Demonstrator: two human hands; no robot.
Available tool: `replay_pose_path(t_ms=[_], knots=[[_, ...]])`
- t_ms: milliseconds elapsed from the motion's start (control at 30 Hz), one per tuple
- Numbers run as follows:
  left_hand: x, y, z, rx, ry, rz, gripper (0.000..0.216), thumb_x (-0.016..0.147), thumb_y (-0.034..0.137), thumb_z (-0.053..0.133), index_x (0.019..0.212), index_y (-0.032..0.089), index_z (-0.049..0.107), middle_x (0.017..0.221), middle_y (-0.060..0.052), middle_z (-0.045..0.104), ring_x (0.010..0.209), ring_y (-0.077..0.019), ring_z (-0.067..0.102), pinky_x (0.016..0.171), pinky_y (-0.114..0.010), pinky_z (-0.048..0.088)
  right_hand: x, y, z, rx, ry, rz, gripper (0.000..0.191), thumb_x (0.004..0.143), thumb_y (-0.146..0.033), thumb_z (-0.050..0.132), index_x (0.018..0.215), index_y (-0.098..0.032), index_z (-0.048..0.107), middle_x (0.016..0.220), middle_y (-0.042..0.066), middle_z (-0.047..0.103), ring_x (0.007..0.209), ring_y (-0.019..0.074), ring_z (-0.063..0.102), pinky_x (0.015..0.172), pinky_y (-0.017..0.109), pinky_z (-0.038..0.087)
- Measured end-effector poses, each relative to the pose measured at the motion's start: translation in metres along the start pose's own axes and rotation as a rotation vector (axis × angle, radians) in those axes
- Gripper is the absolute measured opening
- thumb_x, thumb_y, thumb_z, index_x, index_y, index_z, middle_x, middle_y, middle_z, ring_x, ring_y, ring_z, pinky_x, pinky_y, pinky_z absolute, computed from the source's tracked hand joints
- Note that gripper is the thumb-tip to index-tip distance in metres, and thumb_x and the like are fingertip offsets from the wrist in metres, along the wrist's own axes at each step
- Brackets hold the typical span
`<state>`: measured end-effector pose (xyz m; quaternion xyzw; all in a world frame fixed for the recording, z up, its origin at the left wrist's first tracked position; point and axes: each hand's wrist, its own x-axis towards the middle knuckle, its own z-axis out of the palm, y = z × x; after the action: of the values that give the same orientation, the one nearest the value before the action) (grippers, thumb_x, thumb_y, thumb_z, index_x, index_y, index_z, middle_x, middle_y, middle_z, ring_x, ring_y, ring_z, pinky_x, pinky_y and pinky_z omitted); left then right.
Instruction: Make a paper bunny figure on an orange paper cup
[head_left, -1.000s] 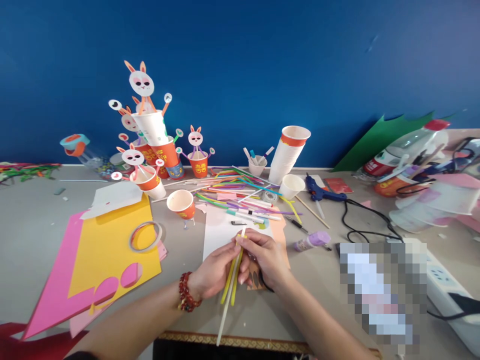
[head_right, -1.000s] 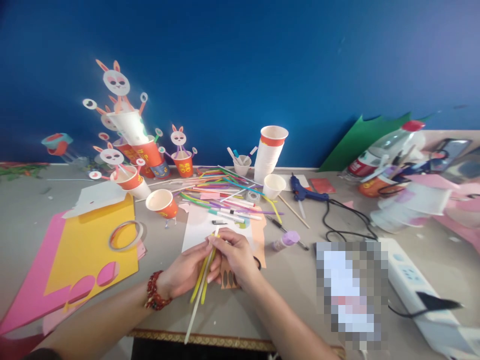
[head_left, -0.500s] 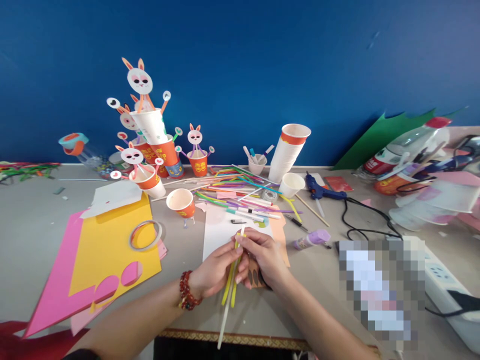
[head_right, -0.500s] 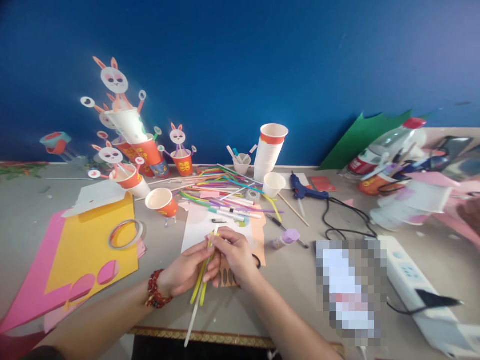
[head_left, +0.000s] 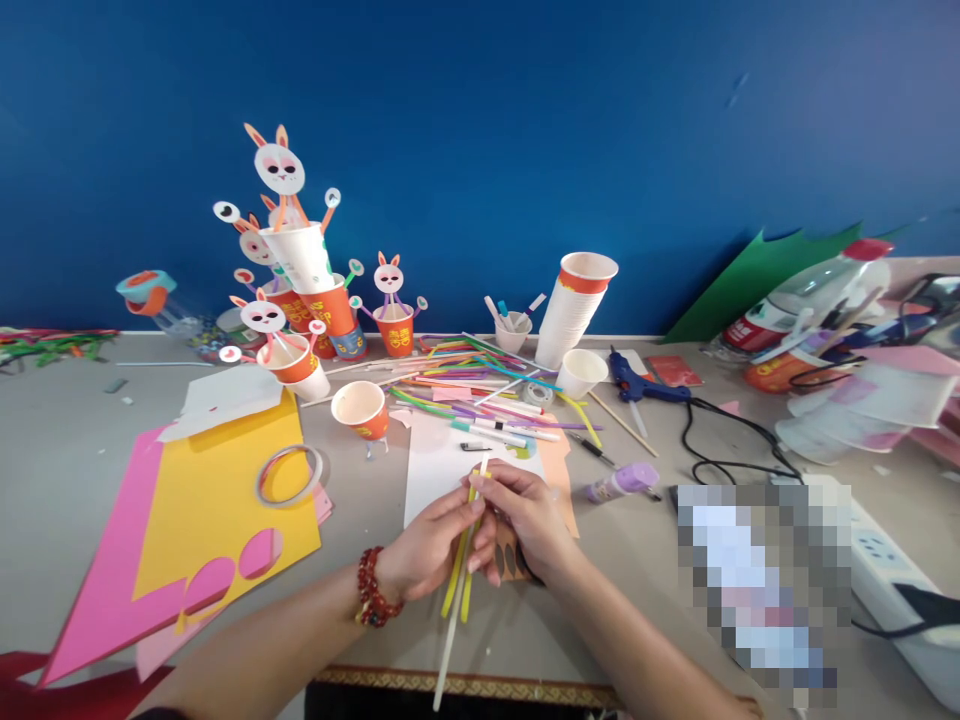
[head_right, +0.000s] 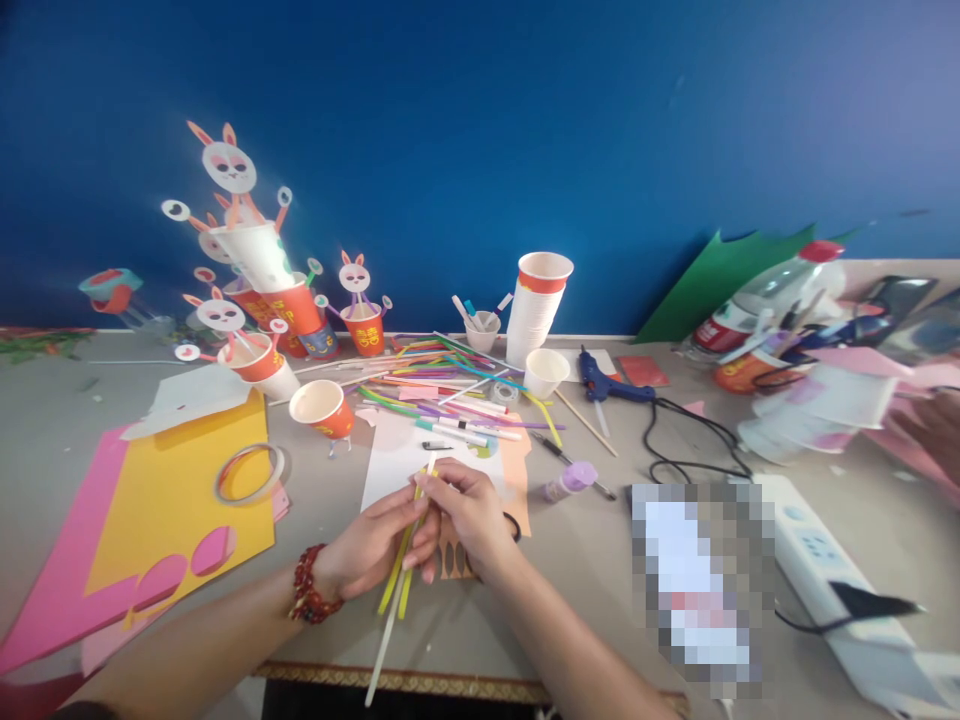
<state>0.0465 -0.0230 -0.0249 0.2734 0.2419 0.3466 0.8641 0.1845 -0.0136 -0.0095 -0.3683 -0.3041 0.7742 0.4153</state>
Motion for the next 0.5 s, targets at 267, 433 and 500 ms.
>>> replay_pose_path(t_ms=[267,433,500], knots=[[-0.0006,0.0023,0.0044,0.018,0.020,0.014,0.020,0.094,0.034,0.057,0.086,0.016,0.052,0.065,0.005,0.050,0.044,-0.0045,0.041,0.053,-0.027,0.055,0.0005,0.0004,-0.0038,-0.039,-0.019,0.040,0.038,0.079,-0.051,0.071,0.088,-0.017,0.059,0.050,-0.001,0.065,0.037,0.0190,0.064,0.032,0.022,0.048],[-0.0003,0.0027,0.0039,0.008,0.014,0.005,0.017,0.095,0.032,0.055,0.088,0.017,0.051,0.064,0.005,0.050,0.043,-0.0044,0.041,0.053,-0.027,0.056,0.0043,-0.0029,-0.0065,-0.109,0.096,-0.020,0.039,0.073,-0.052,0.076,0.084,-0.015,0.068,0.056,-0.001,0.065,0.042,0.0139,0.061,0.039,0.022,0.047],[0.0000,0.0020,0.0027,-0.002,0.009,0.000,0.017,0.095,0.031,0.055,0.088,0.016,0.051,0.064,0.005,0.050,0.044,-0.0045,0.042,0.054,-0.027,0.056,0.0046,-0.0044,-0.0060,-0.127,0.113,-0.030,0.040,0.073,-0.053,0.076,0.084,-0.015,0.071,0.057,-0.001,0.065,0.044,0.0140,0.061,0.041,0.023,0.047]])
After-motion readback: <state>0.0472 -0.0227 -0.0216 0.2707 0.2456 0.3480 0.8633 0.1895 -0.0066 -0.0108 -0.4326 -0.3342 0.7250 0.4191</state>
